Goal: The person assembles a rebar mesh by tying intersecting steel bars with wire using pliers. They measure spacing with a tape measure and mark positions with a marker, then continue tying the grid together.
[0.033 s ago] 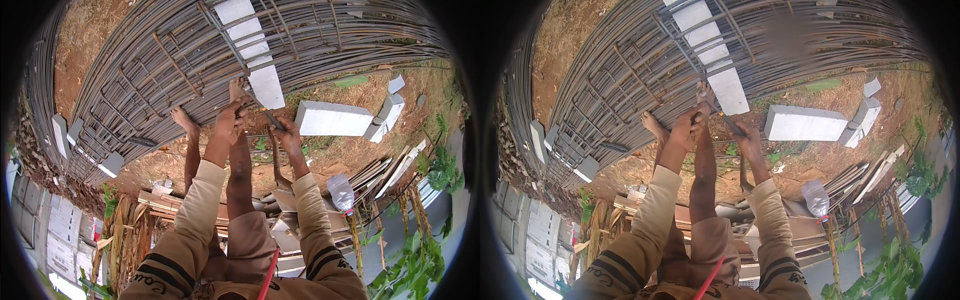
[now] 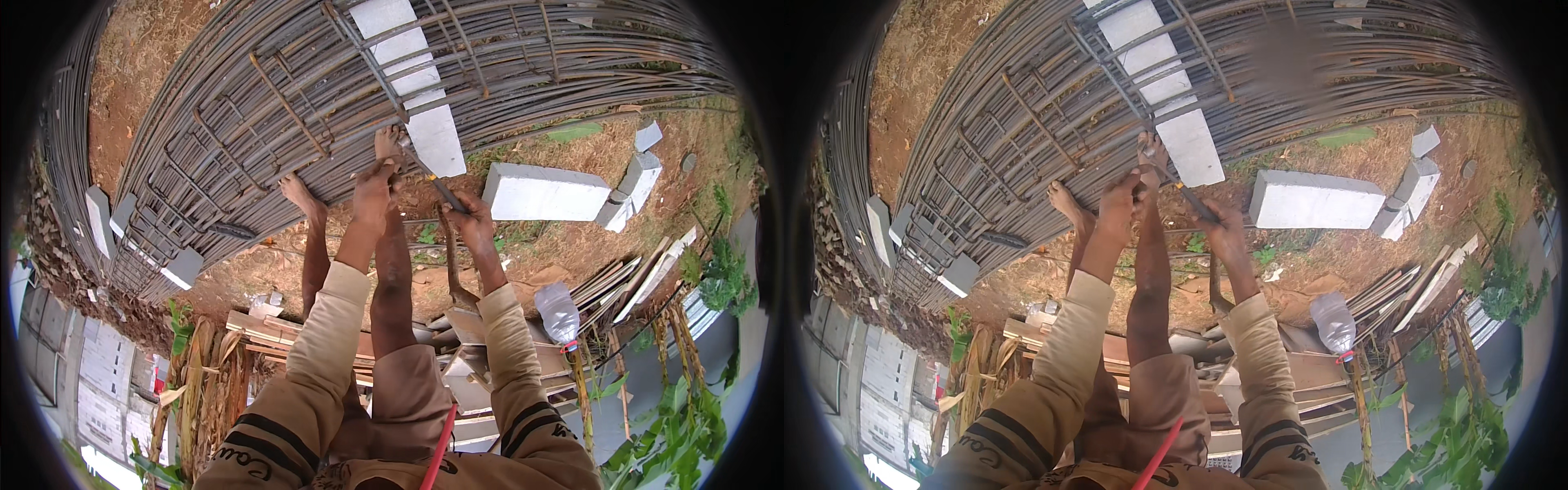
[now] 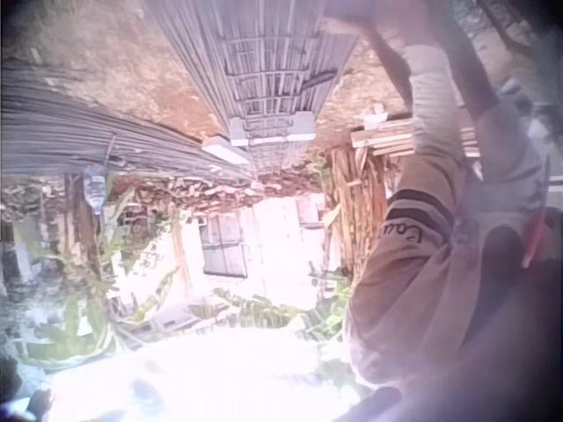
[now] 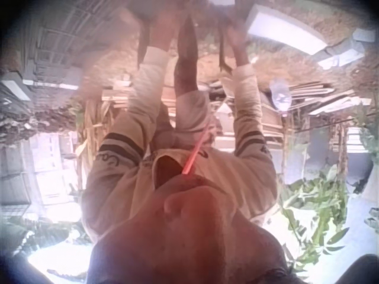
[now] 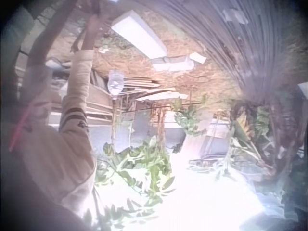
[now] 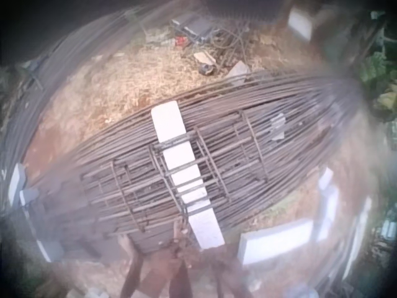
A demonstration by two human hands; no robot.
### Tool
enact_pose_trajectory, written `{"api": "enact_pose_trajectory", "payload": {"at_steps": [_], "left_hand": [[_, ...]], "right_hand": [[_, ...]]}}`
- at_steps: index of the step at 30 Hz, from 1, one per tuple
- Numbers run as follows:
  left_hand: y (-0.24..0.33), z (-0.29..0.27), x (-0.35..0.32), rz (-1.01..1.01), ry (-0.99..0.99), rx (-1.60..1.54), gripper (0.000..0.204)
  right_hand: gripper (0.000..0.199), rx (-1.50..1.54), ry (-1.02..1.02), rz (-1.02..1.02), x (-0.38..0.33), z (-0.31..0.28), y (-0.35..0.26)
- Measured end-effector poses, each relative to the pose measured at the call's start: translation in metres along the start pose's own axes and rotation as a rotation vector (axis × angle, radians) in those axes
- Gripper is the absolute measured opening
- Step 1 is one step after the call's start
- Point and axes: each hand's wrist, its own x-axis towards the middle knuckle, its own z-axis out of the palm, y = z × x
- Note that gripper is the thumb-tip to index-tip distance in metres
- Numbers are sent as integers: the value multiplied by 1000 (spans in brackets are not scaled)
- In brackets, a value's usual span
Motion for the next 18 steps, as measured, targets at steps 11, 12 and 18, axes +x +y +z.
{"api": "enact_pose_trajectory", "payload": {"at_steps": [11,12,18], "left_hand": [[-18,36,21,-181,-214,-333,23],[-15,34,19,-283,-284,-575,25],[-11,40,21,-365,9,-534,21]], "right_hand": [[24,38,169,18,-4,-44,-14],[24,-8,187,-23,3,-48,-5],[28,-399,127,-205,41,-43,7]]}}
